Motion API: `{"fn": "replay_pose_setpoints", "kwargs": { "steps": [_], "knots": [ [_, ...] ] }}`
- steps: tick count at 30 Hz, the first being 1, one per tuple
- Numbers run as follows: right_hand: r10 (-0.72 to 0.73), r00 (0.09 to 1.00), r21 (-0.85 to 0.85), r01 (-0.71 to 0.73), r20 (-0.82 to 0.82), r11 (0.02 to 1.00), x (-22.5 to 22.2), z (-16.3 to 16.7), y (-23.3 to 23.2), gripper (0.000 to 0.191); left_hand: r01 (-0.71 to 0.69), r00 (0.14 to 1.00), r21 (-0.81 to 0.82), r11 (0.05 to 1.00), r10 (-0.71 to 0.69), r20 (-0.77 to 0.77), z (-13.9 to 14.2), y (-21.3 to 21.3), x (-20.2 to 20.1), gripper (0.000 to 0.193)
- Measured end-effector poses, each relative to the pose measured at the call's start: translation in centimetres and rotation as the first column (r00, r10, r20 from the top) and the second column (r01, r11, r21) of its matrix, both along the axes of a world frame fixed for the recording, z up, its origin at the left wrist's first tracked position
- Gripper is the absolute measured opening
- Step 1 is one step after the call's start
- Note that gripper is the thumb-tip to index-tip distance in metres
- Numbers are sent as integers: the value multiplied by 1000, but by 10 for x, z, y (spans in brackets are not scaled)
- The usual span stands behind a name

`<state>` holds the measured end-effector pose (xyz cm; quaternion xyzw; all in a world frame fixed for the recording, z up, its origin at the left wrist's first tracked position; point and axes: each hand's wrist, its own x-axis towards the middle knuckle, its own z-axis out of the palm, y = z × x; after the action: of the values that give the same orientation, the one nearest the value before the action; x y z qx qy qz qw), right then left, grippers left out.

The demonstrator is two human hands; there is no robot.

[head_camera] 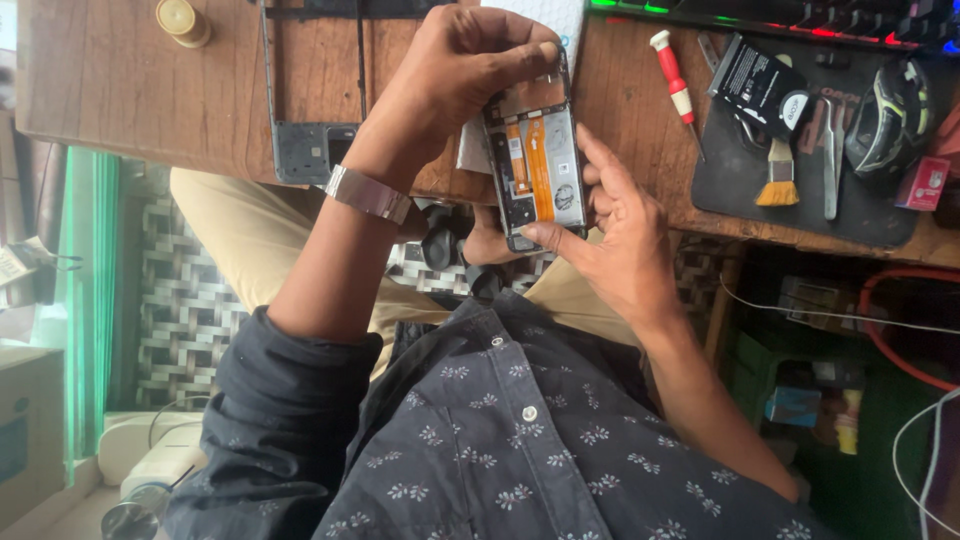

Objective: The person disassembles a smartphone, removes the battery, and uses a brush and screwdriver to clean and adjust internal components. They then reinsert the battery and continue working on the motherboard area.

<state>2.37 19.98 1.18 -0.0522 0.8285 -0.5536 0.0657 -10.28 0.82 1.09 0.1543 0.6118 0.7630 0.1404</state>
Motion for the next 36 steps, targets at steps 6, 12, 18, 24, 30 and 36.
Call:
{"fn": "replay_pose_setpoints", "kwargs": {
  "steps": [6,12,18,24,30,36],
  "knots": [
    [-53,998,92,50,34,995,-4,5,-3,88,4,1000,8,1000,-4,-8,8,1,1,15],
    [-28,983,230,70,-181,971,-17,8,-1,66,45,996,77,996,-51,75,8,1,2,17],
    [-159,981,-12,159,-114,987,-47,4,3,42,103,993,84,991,-107,47,6,1,1,19],
    [-124,992,-458,113,6,882,-72,3,-3,26,99,995,64,993,-100,0,10,-1,3,21],
    [-118,993,-453,110,11,885,-76,10,-3,22,119,993,65,991,-118,-8,15,-3,2,20],
    [-128,991,-436,127,29,891,-79,14,-6,21,93,995,-1,996,-93,-43,16,-2,4,20]
  ]
}}
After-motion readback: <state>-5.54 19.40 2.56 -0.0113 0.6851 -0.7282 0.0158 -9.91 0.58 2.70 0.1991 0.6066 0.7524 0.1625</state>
